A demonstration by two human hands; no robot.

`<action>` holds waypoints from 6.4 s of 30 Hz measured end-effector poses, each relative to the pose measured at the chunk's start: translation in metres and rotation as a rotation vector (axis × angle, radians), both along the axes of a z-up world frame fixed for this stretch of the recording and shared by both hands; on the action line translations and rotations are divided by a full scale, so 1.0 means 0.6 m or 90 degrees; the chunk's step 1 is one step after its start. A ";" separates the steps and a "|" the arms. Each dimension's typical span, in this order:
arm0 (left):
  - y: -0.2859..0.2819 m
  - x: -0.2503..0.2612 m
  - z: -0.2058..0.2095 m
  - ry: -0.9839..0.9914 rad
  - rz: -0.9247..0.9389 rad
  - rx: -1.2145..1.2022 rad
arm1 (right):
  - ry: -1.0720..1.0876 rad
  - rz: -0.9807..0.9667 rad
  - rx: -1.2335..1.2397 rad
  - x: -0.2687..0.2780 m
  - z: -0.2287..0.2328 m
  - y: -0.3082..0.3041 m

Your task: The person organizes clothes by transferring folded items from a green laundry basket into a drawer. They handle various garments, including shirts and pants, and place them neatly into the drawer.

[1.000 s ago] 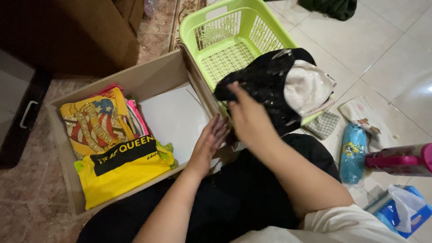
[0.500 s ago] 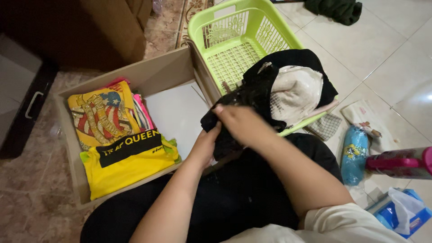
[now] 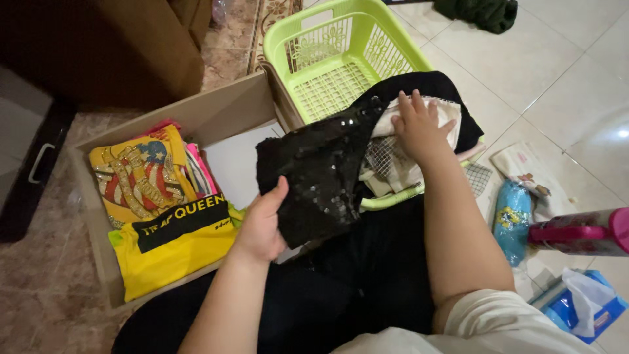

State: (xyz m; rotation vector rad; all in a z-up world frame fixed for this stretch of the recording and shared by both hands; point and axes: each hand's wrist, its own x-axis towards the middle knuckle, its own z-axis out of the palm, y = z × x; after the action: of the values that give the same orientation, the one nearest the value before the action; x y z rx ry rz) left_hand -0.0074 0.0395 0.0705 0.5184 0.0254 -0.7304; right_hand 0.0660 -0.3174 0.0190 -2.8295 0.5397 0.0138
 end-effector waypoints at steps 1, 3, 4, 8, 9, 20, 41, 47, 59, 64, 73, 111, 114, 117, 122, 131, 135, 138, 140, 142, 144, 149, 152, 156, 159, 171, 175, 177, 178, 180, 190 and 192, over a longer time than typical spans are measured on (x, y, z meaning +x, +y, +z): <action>0.006 -0.002 0.006 0.001 0.008 0.007 | 0.002 -0.004 -0.009 0.004 0.000 0.004; 0.017 -0.004 0.016 0.000 0.025 0.022 | 0.001 -0.002 -0.018 0.004 0.003 0.007; 0.024 -0.004 0.021 0.005 0.019 0.003 | -0.002 0.002 -0.018 0.003 0.005 0.007; 0.051 -0.005 0.037 0.003 0.039 -0.013 | -0.011 0.012 -0.006 0.002 0.008 0.004; 0.059 -0.006 0.042 -0.004 0.053 -0.002 | -0.012 0.012 -0.013 0.000 0.008 0.003; 0.138 -0.020 0.102 -0.054 0.181 -0.017 | -0.220 0.057 0.270 -0.024 0.037 0.117; 0.206 0.141 -0.142 0.148 0.062 0.359 | 0.218 -0.092 0.993 -0.014 -0.004 0.279; 0.160 0.176 -0.213 0.134 -0.025 0.657 | 0.308 0.115 0.641 0.058 -0.067 0.298; 0.172 0.198 -0.229 -0.194 0.207 1.039 | 0.294 0.231 0.039 0.258 -0.292 0.351; 0.133 0.165 -0.241 -0.474 -0.019 1.102 | 0.314 0.380 -0.063 0.302 -0.371 0.436; 0.062 0.148 -0.278 -0.451 -0.503 1.181 | 0.453 0.340 -0.070 0.190 -0.270 0.581; 0.065 0.124 -0.228 -0.399 -0.522 1.192 | 0.256 0.244 0.034 0.247 -0.295 0.522; 0.065 0.128 -0.229 -0.393 -0.554 1.177 | 0.257 0.166 0.052 0.253 -0.314 0.527; 0.067 0.126 -0.230 -0.399 -0.545 1.177 | 0.287 0.080 0.068 0.259 -0.313 0.514; 0.066 0.125 -0.228 -0.400 -0.551 1.176 | 0.277 0.055 0.027 0.256 -0.292 0.500; 0.063 0.125 -0.226 -0.399 -0.556 1.186 | 0.291 0.230 -0.110 0.246 -0.236 0.528; 0.062 0.128 -0.220 -0.395 -0.585 1.174 | 0.457 0.375 -0.083 0.233 -0.277 0.529; 0.066 0.127 -0.214 -0.400 -0.575 1.177 | 0.528 0.511 -0.065 0.205 -0.328 0.519; 0.065 0.123 -0.212 -0.399 -0.579 1.178 | 0.531 0.551 -0.064 0.206 -0.347 0.517; 0.066 0.125 -0.213 -0.390 -0.591 1.180 | 0.522 0.586 -0.059 0.224 -0.352 0.525; 0.066 0.132 -0.221 -0.388 -0.600 1.185 | 0.524 0.637 -0.044 0.235 -0.353 0.537; 0.067 0.141 -0.261 -0.359 -0.611 1.176 | 0.634 0.698 0.017 0.226 -0.358 0.576; 0.073 0.140 -0.282 -0.346 -0.606 1.170 | 0.575 0.635 -0.015 0.225 -0.345 0.567; 0.084 0.141 -0.309 -0.334 -0.568 1.163 | 0.532 0.517 -0.071 0.217 -0.282 0.526; 0.084 0.139 -0.327 -0.332 -0.534 1.158 | 0.532 0.452 0.082 0.220 -0.179 0.492; 0.087 0.147 -0.278 -0.420 -0.540 1.153 | -0.092 0.037 0.130 -0.026 0.181 0.050; 0.086 0.139 -0.247 -0.437 -0.505 1.136 | -0.211 0.063 0.056 -0.051 0.085 -0.046; 0.081 0.134 -0.239 -0.459 -0.478 1.138 | -0.214 0.042 0.041 -0.049 0.056 -0.066; 0.081 0.132 -0.236 -0.466 -0.465 1.142 | -0.216 0.060 -0.025 -0.044 0.048 -0.072; 0.084 0.126 -0.232 -0.454 -0.472 1.148 | -0.216 0.099 -0.125 -0.036 0.042 -0.078; 0.098 0.144 -0.265 -0.471 -0.357 1.131 | -0.130 -0.015 0.119 -0.052 0.142 -0.056; 0.102 0.152 -0.273 -0.516 -0.320 1.099 | -0.167 -0.024 0.161 -0.064 0.167 -0.050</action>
State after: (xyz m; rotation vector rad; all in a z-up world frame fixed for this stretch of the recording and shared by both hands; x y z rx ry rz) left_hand 0.0841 0.1010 -0.0934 2.5117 -0.2661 -0.7967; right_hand 0.0274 -0.3474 0.1194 -2.5230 0.4932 -0.2739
